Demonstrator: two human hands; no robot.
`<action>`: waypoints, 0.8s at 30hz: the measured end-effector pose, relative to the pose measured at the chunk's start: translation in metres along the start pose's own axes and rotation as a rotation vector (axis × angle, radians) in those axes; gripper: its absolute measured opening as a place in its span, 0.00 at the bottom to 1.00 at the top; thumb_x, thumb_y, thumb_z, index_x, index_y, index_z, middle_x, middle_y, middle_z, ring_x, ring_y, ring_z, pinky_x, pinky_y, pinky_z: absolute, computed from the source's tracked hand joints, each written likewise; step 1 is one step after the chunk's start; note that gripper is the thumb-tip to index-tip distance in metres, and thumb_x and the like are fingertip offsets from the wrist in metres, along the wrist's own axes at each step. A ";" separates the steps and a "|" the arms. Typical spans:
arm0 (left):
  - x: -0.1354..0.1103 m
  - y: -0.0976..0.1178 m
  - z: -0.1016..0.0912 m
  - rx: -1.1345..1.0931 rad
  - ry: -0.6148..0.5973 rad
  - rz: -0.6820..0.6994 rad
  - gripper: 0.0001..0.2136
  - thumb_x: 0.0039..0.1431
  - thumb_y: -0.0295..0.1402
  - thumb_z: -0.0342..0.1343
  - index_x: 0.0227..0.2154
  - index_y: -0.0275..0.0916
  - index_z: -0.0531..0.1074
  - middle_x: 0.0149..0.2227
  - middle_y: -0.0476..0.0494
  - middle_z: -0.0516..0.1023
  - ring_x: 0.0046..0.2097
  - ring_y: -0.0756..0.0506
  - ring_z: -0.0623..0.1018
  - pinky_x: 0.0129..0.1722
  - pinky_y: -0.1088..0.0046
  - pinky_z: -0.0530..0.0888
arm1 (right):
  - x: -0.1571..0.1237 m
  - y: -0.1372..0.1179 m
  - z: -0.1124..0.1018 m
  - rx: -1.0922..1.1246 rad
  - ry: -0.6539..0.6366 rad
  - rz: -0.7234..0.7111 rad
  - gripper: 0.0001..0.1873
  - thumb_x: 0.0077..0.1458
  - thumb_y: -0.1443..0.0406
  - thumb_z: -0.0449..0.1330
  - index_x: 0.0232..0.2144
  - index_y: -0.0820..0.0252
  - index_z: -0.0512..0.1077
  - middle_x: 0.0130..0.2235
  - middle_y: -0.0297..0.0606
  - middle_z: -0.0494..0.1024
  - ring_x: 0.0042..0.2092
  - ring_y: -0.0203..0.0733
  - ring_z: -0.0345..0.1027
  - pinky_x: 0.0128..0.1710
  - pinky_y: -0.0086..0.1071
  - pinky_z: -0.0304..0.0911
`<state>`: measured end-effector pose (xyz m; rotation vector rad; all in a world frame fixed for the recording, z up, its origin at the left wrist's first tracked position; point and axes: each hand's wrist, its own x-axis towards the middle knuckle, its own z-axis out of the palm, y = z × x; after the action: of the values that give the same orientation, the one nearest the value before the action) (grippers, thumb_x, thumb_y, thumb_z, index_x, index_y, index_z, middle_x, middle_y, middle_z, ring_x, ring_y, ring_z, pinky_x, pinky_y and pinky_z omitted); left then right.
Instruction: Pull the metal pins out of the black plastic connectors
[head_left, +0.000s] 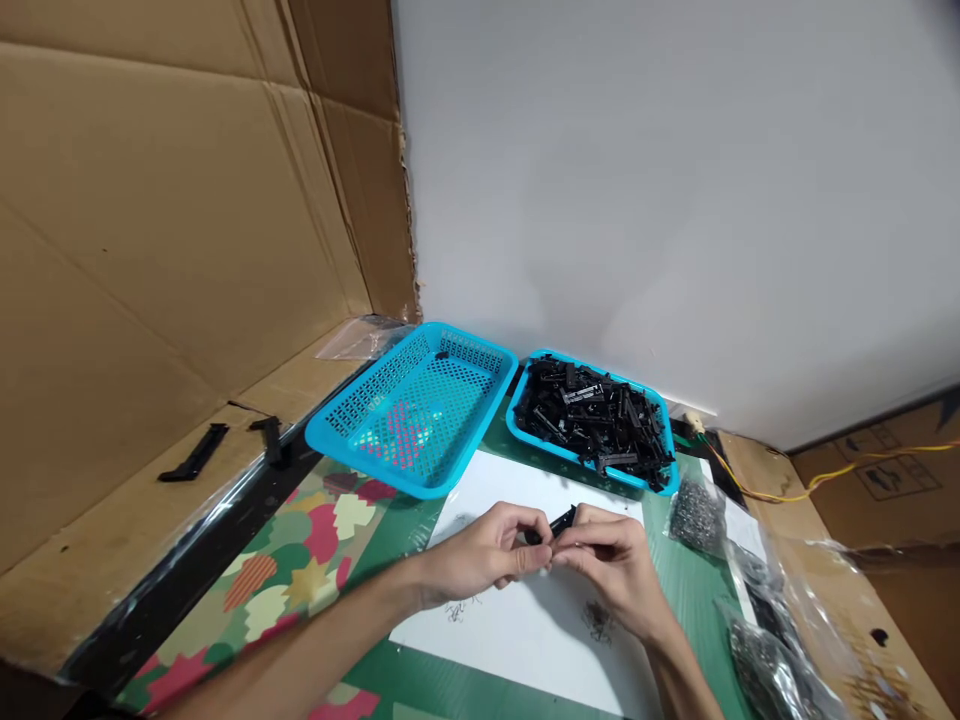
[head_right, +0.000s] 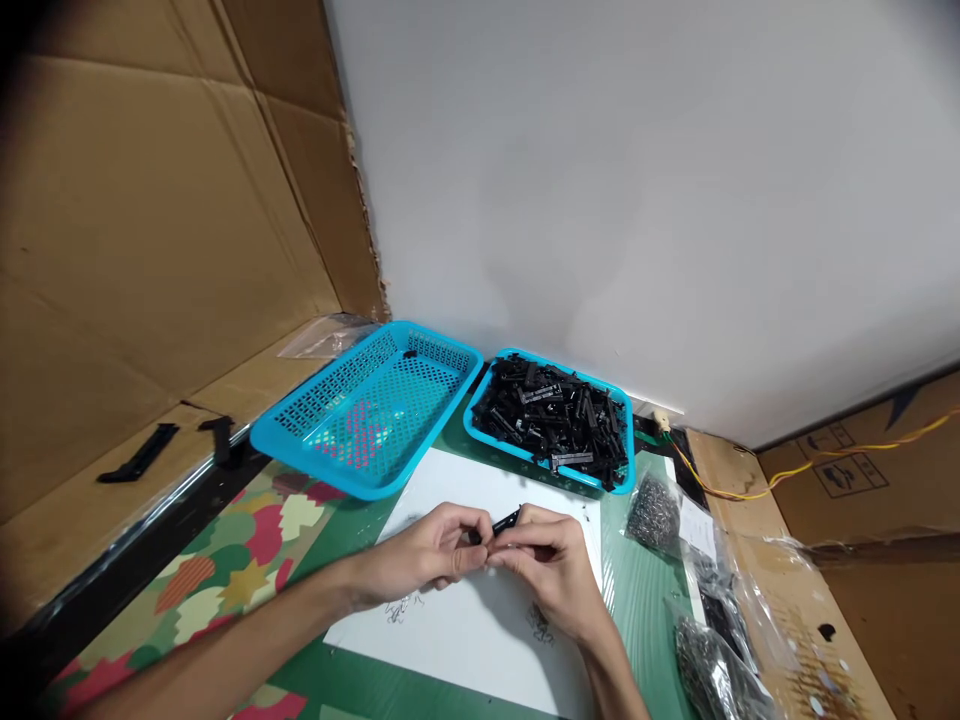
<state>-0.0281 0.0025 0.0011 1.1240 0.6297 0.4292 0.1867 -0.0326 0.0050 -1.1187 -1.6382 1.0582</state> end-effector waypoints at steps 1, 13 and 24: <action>-0.001 0.001 0.000 -0.021 -0.014 -0.033 0.24 0.59 0.56 0.66 0.37 0.39 0.70 0.28 0.55 0.64 0.27 0.52 0.58 0.25 0.77 0.56 | -0.001 0.002 0.002 0.035 0.027 -0.004 0.11 0.59 0.55 0.72 0.30 0.53 0.87 0.23 0.35 0.74 0.26 0.39 0.64 0.26 0.32 0.58; -0.004 0.004 0.011 -0.014 -0.043 0.010 0.19 0.63 0.52 0.63 0.38 0.39 0.68 0.29 0.54 0.63 0.31 0.51 0.60 0.30 0.76 0.58 | -0.006 0.002 -0.004 0.185 0.063 0.053 0.05 0.52 0.59 0.76 0.32 0.51 0.88 0.23 0.34 0.75 0.25 0.36 0.60 0.23 0.30 0.53; 0.001 0.003 0.009 0.362 0.190 0.239 0.12 0.69 0.41 0.58 0.36 0.37 0.74 0.38 0.49 0.67 0.32 0.51 0.63 0.32 0.74 0.61 | -0.007 0.001 0.000 0.071 0.091 0.185 0.11 0.59 0.57 0.67 0.34 0.59 0.85 0.24 0.33 0.72 0.27 0.36 0.60 0.25 0.29 0.57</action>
<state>-0.0215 -0.0018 0.0058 1.5238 0.7619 0.6499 0.1885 -0.0389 0.0024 -1.2706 -1.4359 1.1568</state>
